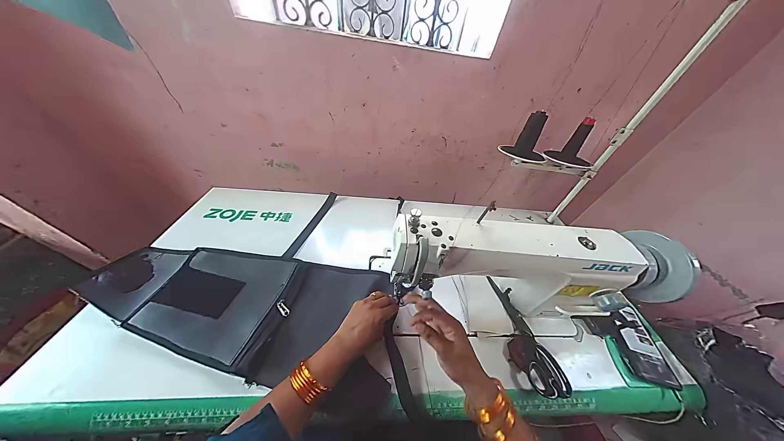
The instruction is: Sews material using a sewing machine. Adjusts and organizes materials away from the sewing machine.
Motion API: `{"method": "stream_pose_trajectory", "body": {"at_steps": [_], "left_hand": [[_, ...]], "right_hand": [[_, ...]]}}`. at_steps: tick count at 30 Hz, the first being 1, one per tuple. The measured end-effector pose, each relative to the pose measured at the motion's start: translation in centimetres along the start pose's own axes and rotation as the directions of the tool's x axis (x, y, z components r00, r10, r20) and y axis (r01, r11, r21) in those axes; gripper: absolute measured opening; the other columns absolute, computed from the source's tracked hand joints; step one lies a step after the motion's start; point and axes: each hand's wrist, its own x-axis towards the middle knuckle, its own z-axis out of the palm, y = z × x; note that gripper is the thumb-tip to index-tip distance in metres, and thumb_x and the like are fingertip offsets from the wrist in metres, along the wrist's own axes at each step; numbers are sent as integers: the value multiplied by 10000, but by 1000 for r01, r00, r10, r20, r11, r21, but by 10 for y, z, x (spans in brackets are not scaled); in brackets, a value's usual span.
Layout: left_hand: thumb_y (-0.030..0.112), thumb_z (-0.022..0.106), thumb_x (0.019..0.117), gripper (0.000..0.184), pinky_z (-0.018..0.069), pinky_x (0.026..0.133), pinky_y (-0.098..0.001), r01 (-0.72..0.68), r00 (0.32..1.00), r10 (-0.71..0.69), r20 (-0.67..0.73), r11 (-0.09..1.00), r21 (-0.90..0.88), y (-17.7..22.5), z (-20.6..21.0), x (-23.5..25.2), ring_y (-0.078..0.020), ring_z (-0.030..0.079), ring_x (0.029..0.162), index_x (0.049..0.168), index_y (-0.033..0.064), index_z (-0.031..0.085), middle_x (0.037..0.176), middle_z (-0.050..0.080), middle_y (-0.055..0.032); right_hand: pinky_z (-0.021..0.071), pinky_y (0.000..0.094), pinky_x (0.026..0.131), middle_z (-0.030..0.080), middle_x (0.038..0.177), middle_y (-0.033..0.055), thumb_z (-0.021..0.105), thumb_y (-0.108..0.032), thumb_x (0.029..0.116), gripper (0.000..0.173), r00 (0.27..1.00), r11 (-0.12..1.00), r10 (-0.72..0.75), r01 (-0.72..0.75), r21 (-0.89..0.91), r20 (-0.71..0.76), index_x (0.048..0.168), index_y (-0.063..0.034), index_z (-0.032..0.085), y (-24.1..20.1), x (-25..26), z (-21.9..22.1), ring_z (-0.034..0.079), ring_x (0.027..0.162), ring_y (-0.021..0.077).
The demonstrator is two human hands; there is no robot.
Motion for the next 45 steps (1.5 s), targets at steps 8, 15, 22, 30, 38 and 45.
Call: {"method": "stream_pose_trajectory", "body": {"at_steps": [8, 15, 22, 30, 38, 45], "left_hand": [[-39, 600, 908, 209, 603, 861, -440, 136, 990, -137, -32, 990, -39, 7, 3, -3, -319, 709, 1023, 959, 33, 790, 1040, 724, -159], [-43, 611, 864, 219, 587, 929, -453, 128, 989, -127, -74, 992, 13, 7, 7, -1, -320, 723, 1072, 922, 51, 799, 1032, 766, -128], [-50, 613, 871, 230, 584, 930, -464, 162, 986, -161, -38, 987, 18, 10, 6, 2, -333, 715, 1089, 963, 48, 800, 1050, 758, -142], [-53, 596, 878, 260, 566, 983, -490, 173, 984, -172, -41, 985, 19, 11, 5, 0, -353, 692, 1171, 1015, 42, 795, 1162, 739, -183], [-33, 586, 887, 269, 549, 1015, -486, 181, 984, -181, -4, 983, -19, 6, 2, 2, -343, 685, 1199, 1034, 40, 800, 1189, 742, -176], [-16, 563, 906, 275, 550, 1007, -499, 220, 975, -220, 28, 975, -5, 7, 1, 6, -332, 680, 1214, 1036, 40, 798, 1204, 744, -156]], "right_hand": [[528, 279, 644, 658, 744, 84, 531, -34, 980, 210, 954, 917, 292, -300, -262, -70, 964, 78, 709, -42, -96, 22, 613, 654, 98], [455, 465, 1120, 653, 1287, 287, 730, -152, 899, 274, 962, 742, 61, -222, -632, -266, 949, 115, 691, -102, -140, -94, 581, 1310, 354], [422, 656, 1049, 514, 1371, 421, 605, -151, 946, 395, 874, 280, -260, -338, -898, -410, 1197, 151, 649, -142, -72, -233, 513, 1268, 584], [333, 714, 1052, 584, 1291, 400, 455, -302, 1105, 474, 741, 144, 31, -667, -731, -671, 1305, 97, 615, -153, 49, -342, 526, 1263, 559], [349, 733, 1003, 610, 1239, 391, 441, -230, 1108, 388, 719, 145, 65, -692, -707, -691, 1207, 64, 673, -138, 55, -353, 549, 1221, 558], [319, 543, 1179, 500, 1403, 402, 333, -276, 1113, 544, 556, 392, -332, -653, -648, -762, 1381, 171, 491, -84, -16, -310, 468, 1369, 492]]}}
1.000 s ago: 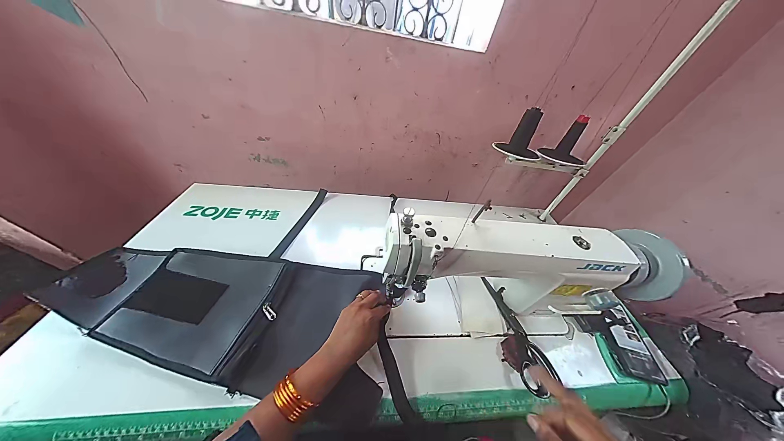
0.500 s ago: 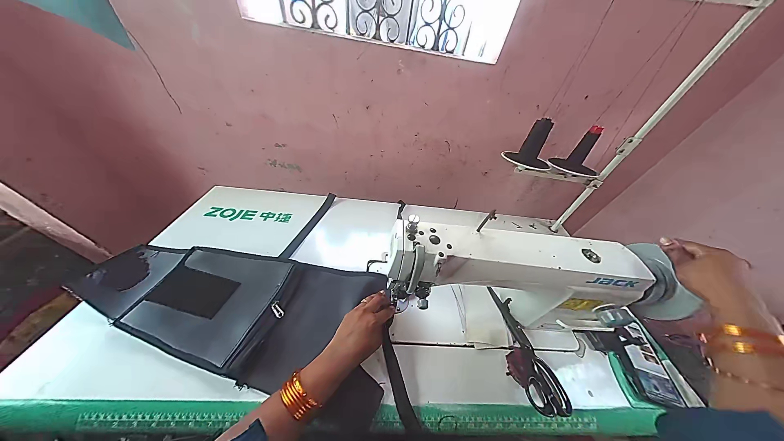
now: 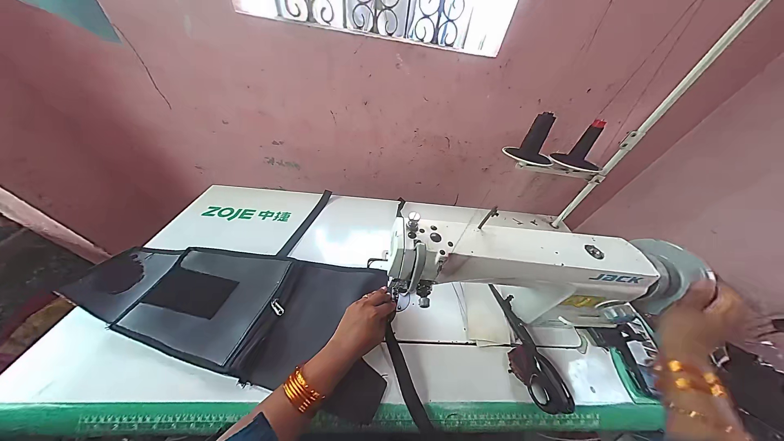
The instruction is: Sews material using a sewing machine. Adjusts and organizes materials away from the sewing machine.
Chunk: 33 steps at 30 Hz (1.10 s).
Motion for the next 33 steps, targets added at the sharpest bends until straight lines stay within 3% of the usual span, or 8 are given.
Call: {"method": "stream_pose_trajectory", "body": {"at_steps": [4, 12, 17, 21, 24, 26, 27, 33], "left_hand": [[-5, 561, 910, 275, 553, 999, -500, 4, 1000, -4, -7, 1000, 0, -1, 2, 2, -328, 680, 1213, 1043, 45, 797, 1205, 744, -149], [-1, 556, 904, 284, 547, 1008, -497, 17, 1000, -17, 6, 1000, -5, -1, 1, 2, -319, 675, 1215, 1043, 58, 796, 1200, 741, -144], [52, 570, 967, 247, 493, 1081, -471, 101, 972, -65, 225, 983, -153, -2, -23, 14, -304, 628, 1270, 1094, 18, 779, 1279, 695, -169], [205, 617, 1001, 266, 481, 1096, -523, 183, 980, -180, 83, 983, -22, -57, -80, 15, -315, 628, 1277, 1140, 36, 768, 1299, 694, -161], [484, 601, 984, 492, 210, 1208, -674, 303, 935, -338, 111, 920, 247, -132, -118, -19, -415, 417, 1460, 1327, 143, 694, 1469, 567, -193], [603, 468, 988, 571, 138, 1213, -684, 333, 919, -379, 107, 894, 300, -147, -122, -51, -396, 388, 1480, 1374, 229, 658, 1505, 534, -159], [617, 441, 985, 584, 135, 1208, -690, 343, 919, -385, 85, 888, 306, -143, -123, -62, -397, 396, 1474, 1371, 237, 660, 1506, 533, -156], [388, 703, 940, 409, 132, 1166, -753, 495, 854, -518, 50, 838, 228, -93, -127, -61, -492, 394, 1428, 1300, 194, 710, 1476, 516, -243]], "right_hand": [[423, 469, 1098, 573, 1253, 426, 380, -117, 1091, 420, 997, 981, 13, 3, 196, -80, 1263, 240, 522, 49, -64, 20, 589, 1207, 449], [310, 568, 1158, 508, 1384, 407, 423, -359, 1099, 588, 987, 992, 121, -117, -50, 104, 1345, 166, 522, -28, 34, -11, 465, 1364, 490], [408, 473, 1102, 554, 1312, 400, 385, -190, 1102, 467, 989, 969, 98, -70, 239, -108, 1314, 205, 517, 15, -68, 10, 558, 1248, 425], [530, 332, 979, 671, 1113, 303, 522, -12, 973, 266, 951, 867, -306, 260, 424, 43, 1092, 204, 623, -45, -176, 30, 666, 1088, 247], [464, 508, 1098, 635, 1348, 218, 584, -130, 997, 330, 469, 786, -618, 352, 508, 631, 1282, -4, 693, -136, -215, 71, 588, 1292, 354], [314, 600, 1150, 482, 1495, 272, 550, -180, 1031, 431, 132, 835, -455, 408, 369, 881, 1419, 7, 572, -197, -198, 103, 415, 1412, 445], [293, 575, 1167, 497, 1480, 283, 550, -177, 1029, 440, 117, 876, -357, 387, 289, 927, 1407, 48, 557, -219, -187, 115, 414, 1420, 429], [372, 430, 1154, 587, 1352, 316, 634, -68, 961, 433, 696, 925, -205, -91, 368, 689, 1325, 154, 560, -227, -203, 131, 525, 1332, 349]]}}
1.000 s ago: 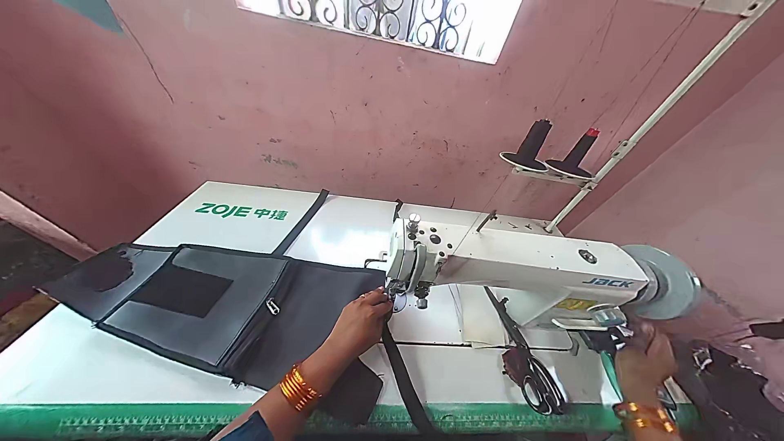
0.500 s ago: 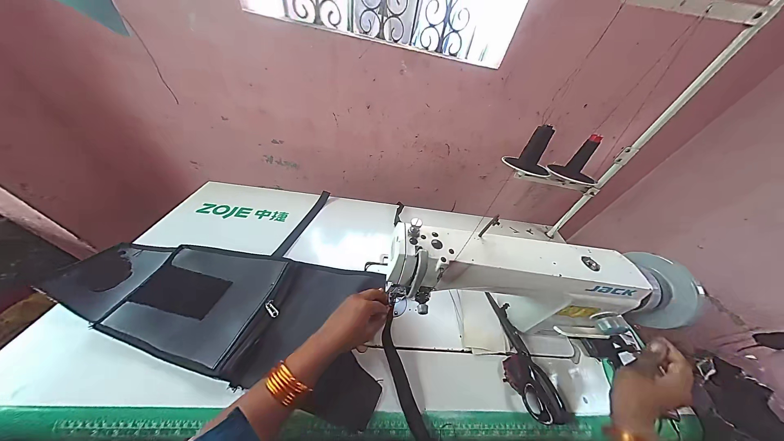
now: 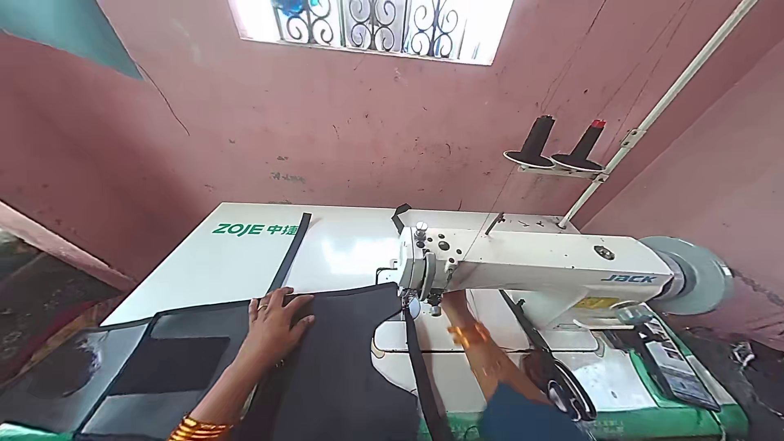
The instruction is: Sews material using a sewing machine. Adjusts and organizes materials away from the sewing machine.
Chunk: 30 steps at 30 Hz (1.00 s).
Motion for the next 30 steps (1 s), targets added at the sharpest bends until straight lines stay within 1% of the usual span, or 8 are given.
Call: {"method": "stream_pose_trajectory", "body": {"at_steps": [3, 8, 10, 13, 15, 20, 25, 30], "left_hand": [[409, 712, 945, 465, 305, 1155, -669, -111, 982, 118, 146, 992, -57, 49, 0, 44, -477, 435, 1397, 1291, 98, 703, 1455, 528, -256], [242, 822, 877, 689, 493, 1002, -582, -287, 735, 401, 547, 914, -286, 115, 21, 102, -416, 641, 1134, 1377, -57, 456, 1213, 636, -283], [75, 819, 834, 917, 480, 1051, -538, -157, 674, 440, 593, 870, -467, 132, 18, 86, -363, 625, 1200, 1552, 9, 252, 1306, 598, -282], [-49, 730, 855, 772, 572, 920, -387, 356, 763, 251, 596, 607, -711, 140, 31, 59, -211, 674, 1074, 1513, 100, 356, 1293, 609, -173], [-33, 726, 876, 686, 584, 866, -377, 441, 766, 195, 613, 534, -721, 138, 30, 56, -198, 683, 1015, 1467, 91, 402, 1255, 619, -153], [233, 788, 903, 453, 515, 991, -520, -204, 765, 456, 455, 841, -501, 119, 35, 54, -289, 674, 1115, 1297, 68, 637, 1210, 697, -152], [215, 755, 912, 365, 540, 959, -483, -178, 930, 320, 182, 823, -540, 125, 62, 7, -273, 704, 1064, 1225, 52, 662, 1141, 729, -135], [249, 717, 921, 196, 546, 926, -526, -359, 932, 360, -41, 902, -240, 140, 76, -13, -407, 640, 1126, 1065, 125, 766, 1093, 708, -187]], "right_hand": [[535, 514, 955, 694, 1088, 267, 722, -161, 907, 322, 997, 990, -82, 80, -116, -12, 1107, 92, 704, 6, -34, 18, 683, 1047, 379], [440, 475, 1098, 614, 1317, 272, 601, -158, 1000, 319, 974, 944, 114, -46, -326, 194, 1227, 55, 668, -16, -37, 32, 573, 1277, 384], [443, 489, 1086, 641, 1279, 274, 603, -125, 988, 313, 978, 965, 141, -102, -243, 151, 1224, 70, 668, -17, -27, 27, 595, 1247, 378], [489, 512, 991, 685, 1135, 247, 616, -100, 971, 230, 948, 962, 223, -177, -206, 226, 1124, 56, 689, -19, -31, 16, 649, 1117, 358], [506, 474, 924, 682, 1054, 217, 602, -25, 939, 173, 909, 970, 236, -202, -132, 343, 1072, 51, 683, -20, -46, 17, 655, 1032, 314], [505, 233, 714, 651, 763, 19, 596, -19, 994, 154, 950, 746, 241, -313, 587, 200, 877, -4, 696, 3, -91, 34, 605, 729, 59], [540, 260, 821, 730, 917, 66, 597, -65, 1007, 164, 962, 878, 223, -269, 397, 160, 1047, 11, 736, 10, -112, 28, 671, 851, 73], [580, 284, 790, 717, 938, 98, 549, -37, 1035, 167, 850, 563, 413, -520, 643, 326, 1130, 35, 666, -1, -126, 17, 694, 839, 122]]}}
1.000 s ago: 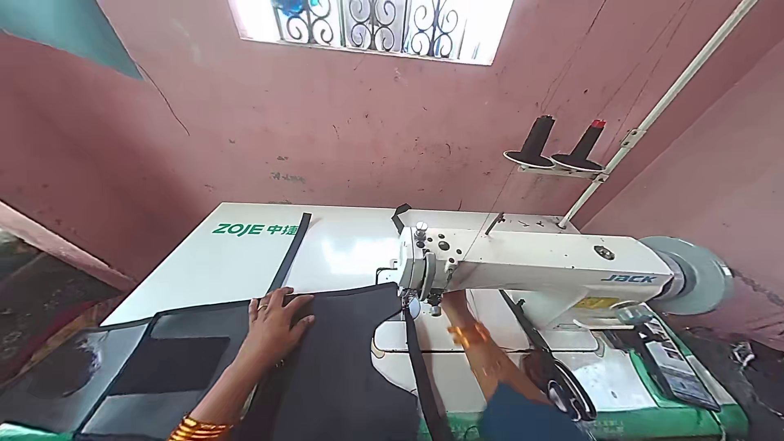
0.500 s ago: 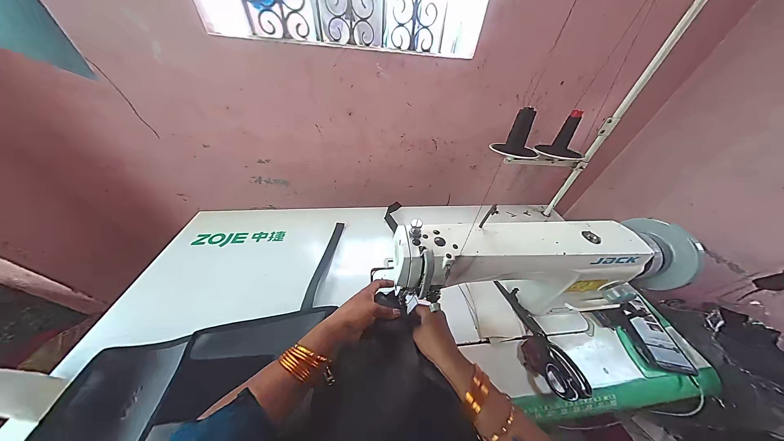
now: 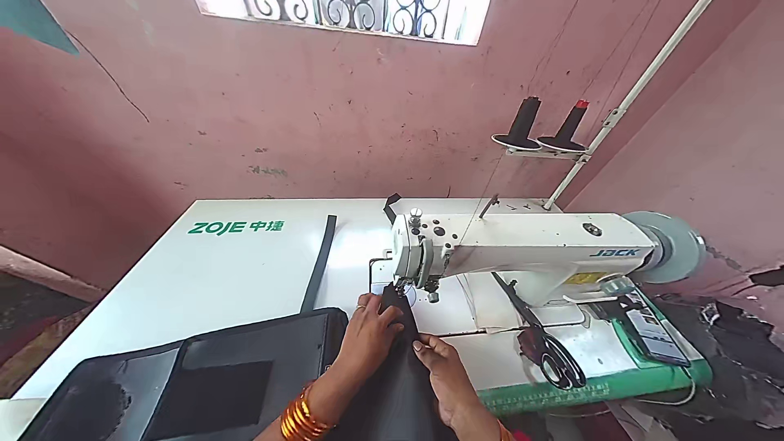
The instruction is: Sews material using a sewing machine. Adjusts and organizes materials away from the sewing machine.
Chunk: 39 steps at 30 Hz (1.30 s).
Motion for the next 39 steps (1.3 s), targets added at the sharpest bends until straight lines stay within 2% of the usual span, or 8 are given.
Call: {"method": "stream_pose_trajectory", "body": {"at_steps": [5, 10, 14, 19, 23, 27, 33, 39], "left_hand": [[108, 671, 964, 345, 515, 1045, -442, 285, 955, -243, 171, 914, -289, 7, -14, 9, -250, 692, 1155, 1305, 52, 661, 1249, 715, -131], [137, 676, 966, 333, 524, 1020, -460, 236, 965, -188, 185, 928, -289, -2, -13, 11, -247, 706, 1123, 1294, 76, 683, 1210, 737, -112], [195, 721, 930, 222, 529, 955, -549, 29, 1000, -28, 14, 998, -60, 6, 4, 3, -417, 635, 1133, 1122, 106, 789, 1156, 702, -207], [225, 718, 917, 147, 517, 1006, -563, -168, 970, 198, -143, 966, 198, 8, 23, 0, -424, 611, 1250, 902, 115, 813, 1262, 687, -202], [425, 713, 896, 336, 431, 1073, -609, -142, 946, 195, -258, 968, 208, 11, 21, -1, -381, 608, 1266, 829, 107, 798, 1216, 723, -135], [481, 679, 894, 335, 442, 976, -586, -220, 925, 304, -229, 918, 331, 7, 22, -2, -300, 635, 1215, 1026, 202, 808, 1215, 726, -37], [427, 673, 930, 294, 500, 933, -543, -270, 961, 277, -20, 950, 155, -10, 11, 5, -210, 694, 1160, 924, 174, 822, 1127, 781, 30], [364, 694, 915, 253, 515, 960, -533, -274, 961, 275, 7, 953, 132, -14, 11, 7, -235, 699, 1165, 948, 151, 826, 1111, 787, 5]], "right_hand": [[568, 323, 694, 677, 831, 67, 463, -36, 1055, 180, 976, 963, 218, -214, 163, -5, 986, -26, 628, -8, -1, 0, 669, 756, 141], [534, 319, 744, 681, 875, 70, 533, -72, 1048, 196, 994, 993, 108, -108, 38, 5, 945, -12, 689, -17, 4, -3, 642, 818, 137], [553, 264, 830, 726, 941, 87, 599, -40, 1007, 148, 984, 958, -180, 177, -226, 9, 1051, 26, 724, -1, 1, -8, 676, 867, 98], [617, 399, 802, 771, 955, 202, 583, 30, 916, 264, 721, 439, -673, 570, -695, 166, 1121, 97, 734, 27, -11, -17, 773, 848, 273], [603, 433, 615, 713, 762, 174, 595, 49, 816, 199, 662, 193, -682, 574, -796, 311, 958, 64, 733, 29, -19, -18, 728, 665, 299], [567, 389, 505, 663, 680, 148, 615, 16, 770, 152, 608, 62, -702, 571, -818, 371, 889, 51, 702, 34, -20, -18, 688, 563, 271], [599, 415, 599, 699, 741, 177, 593, 23, 858, 149, 680, 217, -645, 601, -770, 349, 934, 73, 711, 31, -24, -9, 721, 645, 295], [583, 507, 832, 750, 932, 229, 621, -54, 953, 250, 883, 487, -364, 452, -747, 297, 1128, 99, 712, 6, -28, -10, 747, 884, 366]]}}
